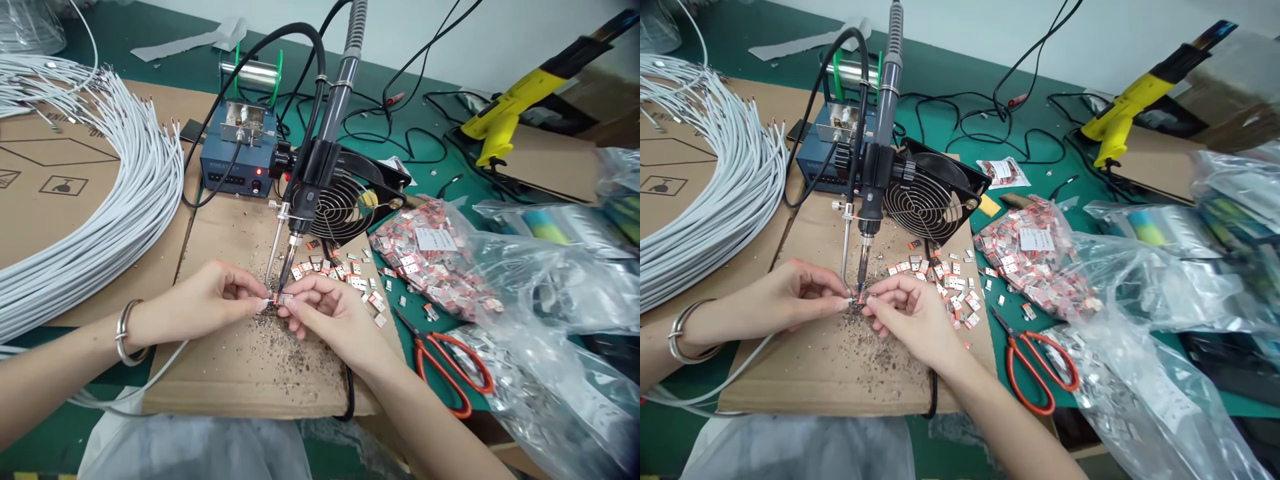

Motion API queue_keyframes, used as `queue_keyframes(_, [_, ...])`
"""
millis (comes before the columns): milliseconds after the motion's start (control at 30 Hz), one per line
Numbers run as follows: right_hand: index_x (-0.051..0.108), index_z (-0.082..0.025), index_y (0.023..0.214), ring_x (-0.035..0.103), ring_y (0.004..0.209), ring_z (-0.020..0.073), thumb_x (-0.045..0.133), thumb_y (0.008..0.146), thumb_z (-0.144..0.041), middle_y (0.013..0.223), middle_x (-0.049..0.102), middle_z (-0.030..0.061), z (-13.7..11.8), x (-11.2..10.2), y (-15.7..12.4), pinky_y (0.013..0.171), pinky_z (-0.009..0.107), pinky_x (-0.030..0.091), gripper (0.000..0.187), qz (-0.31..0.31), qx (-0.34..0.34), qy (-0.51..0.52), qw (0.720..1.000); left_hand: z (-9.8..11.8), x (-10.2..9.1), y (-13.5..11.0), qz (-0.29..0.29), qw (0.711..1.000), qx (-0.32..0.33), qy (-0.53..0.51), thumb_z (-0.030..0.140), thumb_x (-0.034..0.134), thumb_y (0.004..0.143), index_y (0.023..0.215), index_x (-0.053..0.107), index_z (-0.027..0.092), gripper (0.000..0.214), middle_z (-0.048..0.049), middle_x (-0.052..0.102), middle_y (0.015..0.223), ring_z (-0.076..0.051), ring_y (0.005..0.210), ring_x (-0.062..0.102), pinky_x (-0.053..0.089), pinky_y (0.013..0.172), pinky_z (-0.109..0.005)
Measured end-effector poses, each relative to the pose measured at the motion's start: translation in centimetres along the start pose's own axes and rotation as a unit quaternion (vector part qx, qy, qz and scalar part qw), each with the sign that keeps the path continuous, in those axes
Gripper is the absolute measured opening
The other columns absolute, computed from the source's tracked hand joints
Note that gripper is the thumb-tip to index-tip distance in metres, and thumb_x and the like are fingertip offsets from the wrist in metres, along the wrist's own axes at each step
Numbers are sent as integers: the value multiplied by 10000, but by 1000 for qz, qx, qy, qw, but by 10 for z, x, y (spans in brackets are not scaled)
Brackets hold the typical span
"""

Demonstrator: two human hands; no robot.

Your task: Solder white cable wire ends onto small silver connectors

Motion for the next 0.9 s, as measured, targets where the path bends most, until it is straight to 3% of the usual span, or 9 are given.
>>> queue_keyframes(900, [565,-89,815,443,429,2,666,714,-221,663,637,46,-6,0,-2,398,105,338,194,-15,-30,-6,999,2,-5,-3,21,999,-11,26,343,554,782,857,622,102,262,47,406,521,-6,418,306,248,369,-106])
Point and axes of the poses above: each hand's wrist, its own y-axis towards the middle knuckle, its own x-axis out of the palm, z = x × y, the point moved 9 cm from there along y, towards the middle knuckle
